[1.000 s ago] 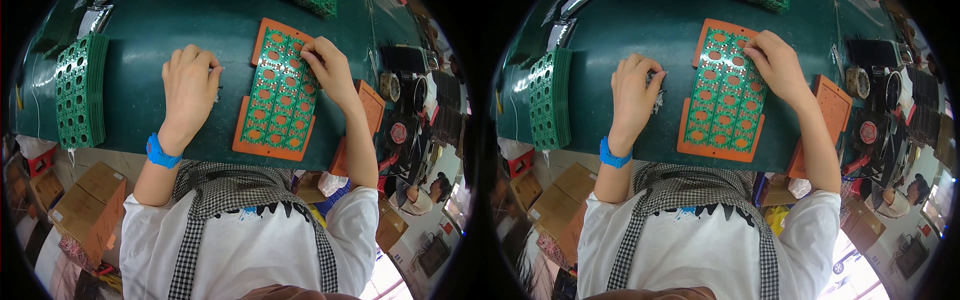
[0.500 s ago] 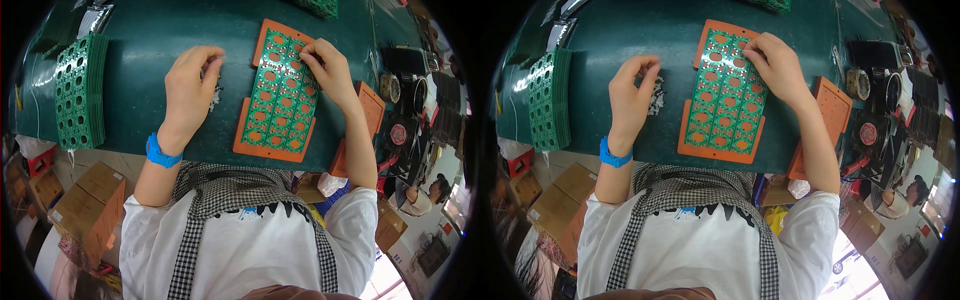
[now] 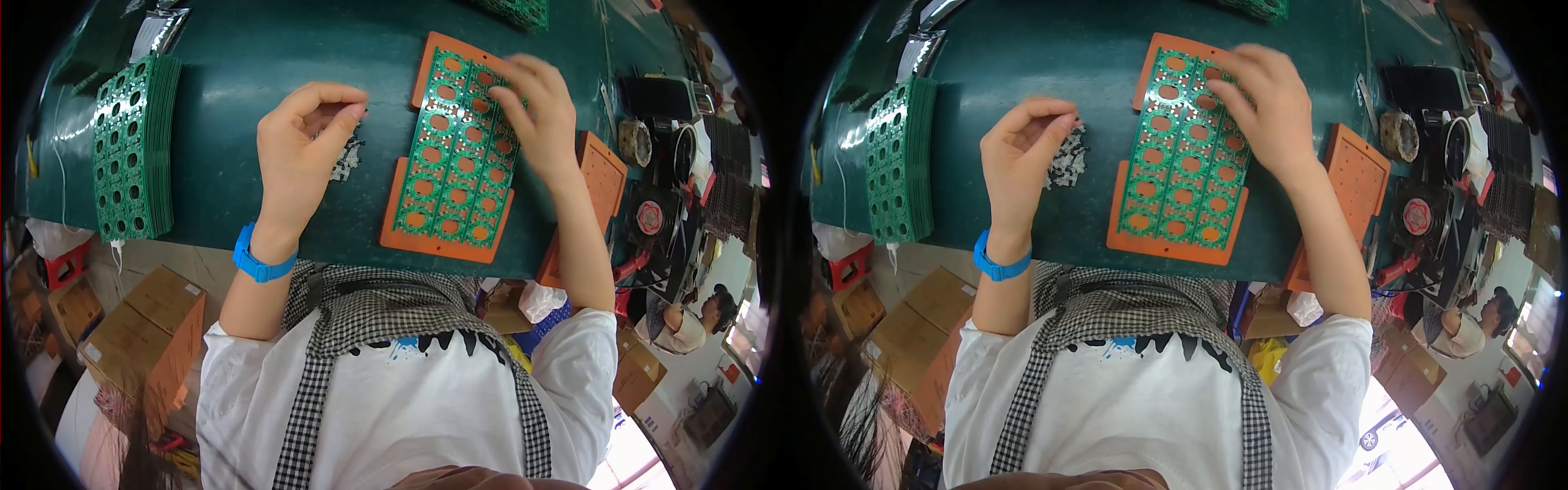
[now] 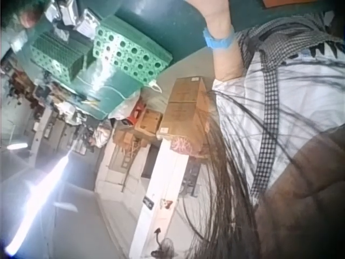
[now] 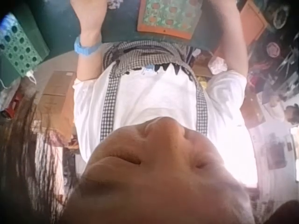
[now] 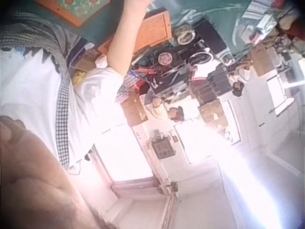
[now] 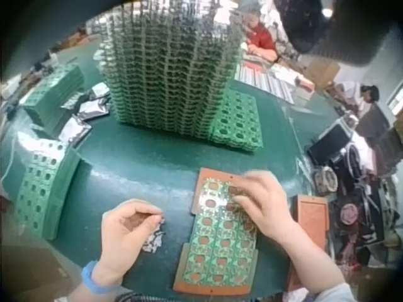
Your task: The person places small electronic components onto green PCB strips by hand, then organizes stacks of the PCB strips on a factory workbench.
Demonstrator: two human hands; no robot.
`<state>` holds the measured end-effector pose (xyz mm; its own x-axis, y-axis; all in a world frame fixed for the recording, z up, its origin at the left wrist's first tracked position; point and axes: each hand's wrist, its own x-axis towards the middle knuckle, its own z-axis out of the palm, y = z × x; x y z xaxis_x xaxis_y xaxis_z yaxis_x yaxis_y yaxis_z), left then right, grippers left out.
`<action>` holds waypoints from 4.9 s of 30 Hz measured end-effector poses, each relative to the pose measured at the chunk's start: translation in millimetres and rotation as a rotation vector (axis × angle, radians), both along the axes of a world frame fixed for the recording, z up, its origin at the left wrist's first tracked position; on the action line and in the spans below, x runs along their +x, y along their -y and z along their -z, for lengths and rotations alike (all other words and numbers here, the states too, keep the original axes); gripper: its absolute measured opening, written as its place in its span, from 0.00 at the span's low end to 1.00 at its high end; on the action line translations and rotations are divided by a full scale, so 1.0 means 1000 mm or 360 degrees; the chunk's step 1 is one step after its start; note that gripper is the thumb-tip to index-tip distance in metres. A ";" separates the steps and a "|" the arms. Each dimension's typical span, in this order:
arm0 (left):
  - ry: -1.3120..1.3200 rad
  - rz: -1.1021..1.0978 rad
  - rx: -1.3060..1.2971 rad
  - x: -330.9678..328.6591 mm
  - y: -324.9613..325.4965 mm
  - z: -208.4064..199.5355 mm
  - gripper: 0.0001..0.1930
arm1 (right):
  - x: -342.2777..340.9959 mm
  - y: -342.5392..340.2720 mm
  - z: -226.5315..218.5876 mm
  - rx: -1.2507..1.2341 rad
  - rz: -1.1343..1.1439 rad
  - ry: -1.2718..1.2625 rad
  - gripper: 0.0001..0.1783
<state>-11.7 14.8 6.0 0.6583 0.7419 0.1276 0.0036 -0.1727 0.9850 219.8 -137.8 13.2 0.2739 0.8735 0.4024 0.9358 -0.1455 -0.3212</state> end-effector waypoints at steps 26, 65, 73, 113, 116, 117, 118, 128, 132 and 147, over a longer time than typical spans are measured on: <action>0.0055 0.0510 -0.1104 -0.005 0.059 -0.011 0.16 | -0.082 0.026 -0.015 0.0125 -0.0381 -0.0530 0.08; 0.0156 0.0509 -0.0972 -0.002 0.058 -0.007 0.17 | -0.094 0.024 -0.019 0.0036 -0.0215 -0.0829 0.10; 0.0041 0.0502 -0.0833 -0.001 0.063 -0.004 0.12 | -0.052 0.035 -0.016 -0.0081 0.0282 -0.0992 0.05; -0.0272 0.1221 -0.1328 -0.003 0.063 -0.020 0.07 | -0.078 0.066 -0.029 -0.0121 -0.0573 -0.1386 0.07; -0.0295 0.1146 -0.1224 -0.002 0.068 -0.023 0.08 | -0.065 0.066 -0.028 -0.0123 -0.0129 -0.0953 0.03; -0.0319 0.0980 -0.1105 -0.001 0.069 -0.024 0.08 | -0.057 0.062 -0.026 -0.0141 0.0109 -0.0816 0.02; -0.0313 0.0983 -0.1106 -0.002 0.069 -0.020 0.08 | -0.047 0.060 -0.021 -0.0198 0.0201 -0.0779 0.02; -0.0060 0.0773 -0.0940 0.002 0.074 -0.011 0.09 | -0.034 0.058 -0.007 -0.0233 0.0157 -0.0672 0.02; -0.0151 0.0802 -0.0987 0.001 0.070 -0.014 0.08 | -0.035 0.061 0.002 -0.0155 0.0163 -0.0560 0.03; -0.0012 0.0848 -0.0980 -0.003 0.080 -0.011 0.20 | -0.098 0.073 -0.027 -0.0125 -0.0128 -0.1045 0.18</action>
